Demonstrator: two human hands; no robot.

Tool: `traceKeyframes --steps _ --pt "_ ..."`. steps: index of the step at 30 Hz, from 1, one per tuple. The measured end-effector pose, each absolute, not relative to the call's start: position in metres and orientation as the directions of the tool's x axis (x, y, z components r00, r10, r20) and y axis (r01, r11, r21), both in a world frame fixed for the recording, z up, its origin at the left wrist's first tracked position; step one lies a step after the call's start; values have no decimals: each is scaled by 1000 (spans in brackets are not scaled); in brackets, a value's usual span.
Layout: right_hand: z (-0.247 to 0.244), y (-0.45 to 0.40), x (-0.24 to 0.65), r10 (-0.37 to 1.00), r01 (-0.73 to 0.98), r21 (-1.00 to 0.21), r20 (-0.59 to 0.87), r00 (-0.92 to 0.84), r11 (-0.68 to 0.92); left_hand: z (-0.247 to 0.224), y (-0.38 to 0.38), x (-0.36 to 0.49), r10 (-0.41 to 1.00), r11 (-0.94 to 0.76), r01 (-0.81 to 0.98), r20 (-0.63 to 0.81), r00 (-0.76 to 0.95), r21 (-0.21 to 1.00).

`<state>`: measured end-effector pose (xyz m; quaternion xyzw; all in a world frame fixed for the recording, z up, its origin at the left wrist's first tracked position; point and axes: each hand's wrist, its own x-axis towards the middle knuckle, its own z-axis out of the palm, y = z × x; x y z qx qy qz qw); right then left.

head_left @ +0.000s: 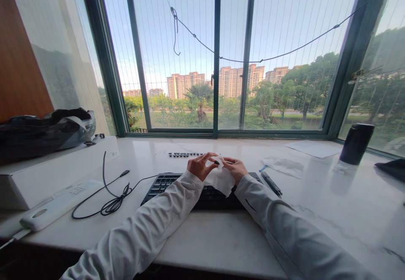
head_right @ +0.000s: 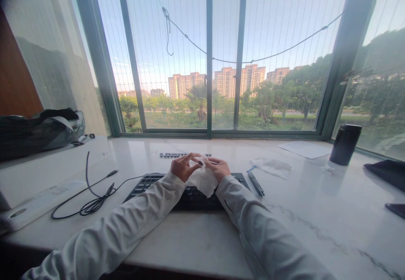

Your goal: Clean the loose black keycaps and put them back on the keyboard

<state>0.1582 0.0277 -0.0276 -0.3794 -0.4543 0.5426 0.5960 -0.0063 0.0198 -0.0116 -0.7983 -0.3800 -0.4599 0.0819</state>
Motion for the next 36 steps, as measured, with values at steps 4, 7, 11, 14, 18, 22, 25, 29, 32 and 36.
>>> traceKeyframes --steps 4,7,11,14,18,22,25,29,32,36 --pt "-29 28 157 991 -318 -940 137 -8 127 -13 19 -7 527 -705 679 792 308 204" --pt "-29 30 157 992 -369 -925 115 -55 87 -14 19 -7 538 -691 698 780 319 191" --pt "-28 31 158 996 -405 -913 76 -42 53 -17 20 -4 548 -686 697 778 307 208" --pt "-28 31 159 997 -412 -910 65 -29 47 -18 21 -2 552 -689 687 780 293 230" --pt "-30 34 161 997 -373 -926 72 -40 52 -16 20 0 574 -692 673 764 294 261" --pt "-31 35 162 997 -335 -940 74 -26 61 -14 20 -1 582 -703 652 757 296 285" --pt "-30 33 161 988 -341 -938 110 -106 67 -12 21 -2 569 -723 630 762 309 285" --pt "-28 29 159 969 -354 -932 157 -190 82 -12 23 -5 564 -719 640 764 313 269" --pt "-29 30 160 979 -337 -937 147 -138 93 -12 24 -5 573 -711 651 755 318 266" --pt "-31 35 164 989 -212 -968 145 -41 133 -12 24 -4 582 -710 648 748 319 276"
